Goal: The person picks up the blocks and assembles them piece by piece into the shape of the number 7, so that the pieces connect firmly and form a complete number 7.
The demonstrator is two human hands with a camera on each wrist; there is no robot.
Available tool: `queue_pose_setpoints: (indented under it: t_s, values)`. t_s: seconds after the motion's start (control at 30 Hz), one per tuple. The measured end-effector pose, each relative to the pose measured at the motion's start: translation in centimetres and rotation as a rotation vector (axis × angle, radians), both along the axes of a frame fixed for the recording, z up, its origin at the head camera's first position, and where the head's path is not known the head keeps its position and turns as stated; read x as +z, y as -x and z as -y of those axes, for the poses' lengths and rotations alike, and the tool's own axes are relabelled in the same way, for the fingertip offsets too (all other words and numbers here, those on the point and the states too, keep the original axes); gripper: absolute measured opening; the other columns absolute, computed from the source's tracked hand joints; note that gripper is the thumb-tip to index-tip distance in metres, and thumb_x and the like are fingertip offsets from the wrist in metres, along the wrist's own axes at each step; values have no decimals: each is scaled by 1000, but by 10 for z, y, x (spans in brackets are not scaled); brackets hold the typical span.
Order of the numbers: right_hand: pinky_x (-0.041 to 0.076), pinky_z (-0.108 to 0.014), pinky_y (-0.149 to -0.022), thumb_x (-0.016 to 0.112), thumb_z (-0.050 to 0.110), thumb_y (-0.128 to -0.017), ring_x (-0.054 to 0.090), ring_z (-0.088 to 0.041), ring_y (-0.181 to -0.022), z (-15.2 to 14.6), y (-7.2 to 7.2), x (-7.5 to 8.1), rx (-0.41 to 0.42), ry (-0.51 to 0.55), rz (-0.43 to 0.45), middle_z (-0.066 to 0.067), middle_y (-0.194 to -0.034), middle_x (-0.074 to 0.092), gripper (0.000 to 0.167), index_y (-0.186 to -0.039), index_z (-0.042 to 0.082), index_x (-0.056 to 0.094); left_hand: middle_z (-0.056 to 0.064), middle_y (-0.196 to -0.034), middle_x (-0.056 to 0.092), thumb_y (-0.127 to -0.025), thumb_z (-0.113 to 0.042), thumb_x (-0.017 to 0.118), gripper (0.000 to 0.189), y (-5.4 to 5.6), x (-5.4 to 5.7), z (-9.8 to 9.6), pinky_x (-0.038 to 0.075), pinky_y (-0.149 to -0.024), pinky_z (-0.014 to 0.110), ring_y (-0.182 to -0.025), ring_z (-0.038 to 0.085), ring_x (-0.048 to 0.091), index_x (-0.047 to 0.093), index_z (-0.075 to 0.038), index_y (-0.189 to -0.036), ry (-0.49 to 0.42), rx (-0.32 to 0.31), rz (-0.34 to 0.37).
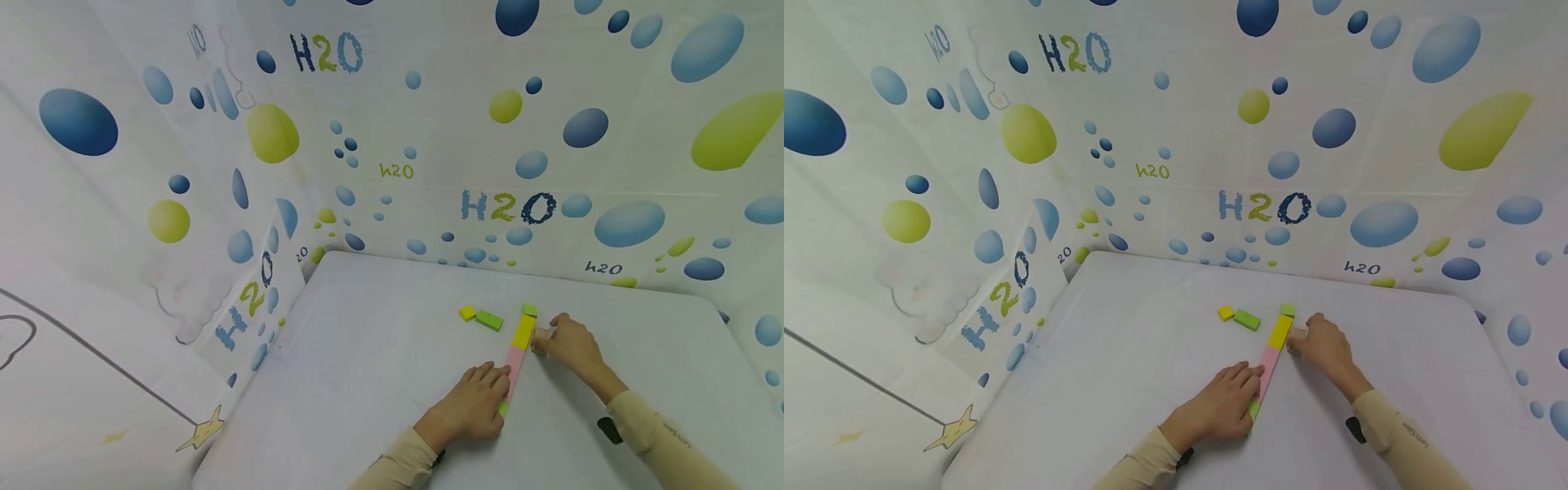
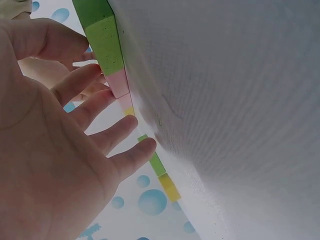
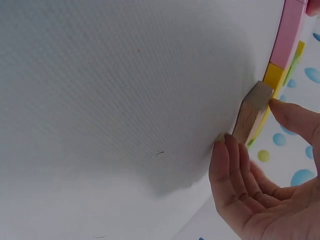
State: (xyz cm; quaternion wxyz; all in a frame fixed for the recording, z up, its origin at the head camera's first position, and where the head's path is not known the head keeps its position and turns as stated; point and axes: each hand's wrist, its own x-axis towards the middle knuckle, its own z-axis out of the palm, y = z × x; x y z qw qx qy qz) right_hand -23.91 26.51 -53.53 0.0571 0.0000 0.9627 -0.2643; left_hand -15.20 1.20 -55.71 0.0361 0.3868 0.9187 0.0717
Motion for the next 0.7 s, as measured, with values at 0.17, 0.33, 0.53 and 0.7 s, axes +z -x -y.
queue_pose_setpoints:
  t_s: [0.17,0.33,0.53,0.7]
  values:
    - [48,-35,-57,76,34,-91,58,-24,-69,-1,-2,-1,13,-16,-23,-14,-85,67,44,-99,-7,63,-2,-162,40,-93,-21,54,19,0,0,1,39,-116,42,-148,25,40,50,-23,-112,1,1,4]
    - [48,-34,-57,79,35,-90,59,-24,-70,-2,-2,-2,14,-27,-30,-13,-85,69,42,-97,-5,68,-2,-163,40,-93,-21,53,20,0,1,1,38,-116,42,-149,25,39,50,-22,-113,3,1,16]
    - [48,-33,-56,82,36,-87,59,-24,-68,-3,-2,-2,-6,-14,-47,-13,-85,69,44,-99,-5,69,-2,-163,40,-93,-22,53,20,1,2,1,38,-116,42,-149,25,39,51,-22,-113,2,2,16]
    - [48,-33,-56,81,36,-87,60,-23,-68,-5,-1,-3,-15,-11,-54,-14,-87,72,45,-101,-5,70,-2,-163,40,-93,-22,53,20,1,0,2,38,-116,42,-149,25,39,50,-22,-113,3,-1,16]
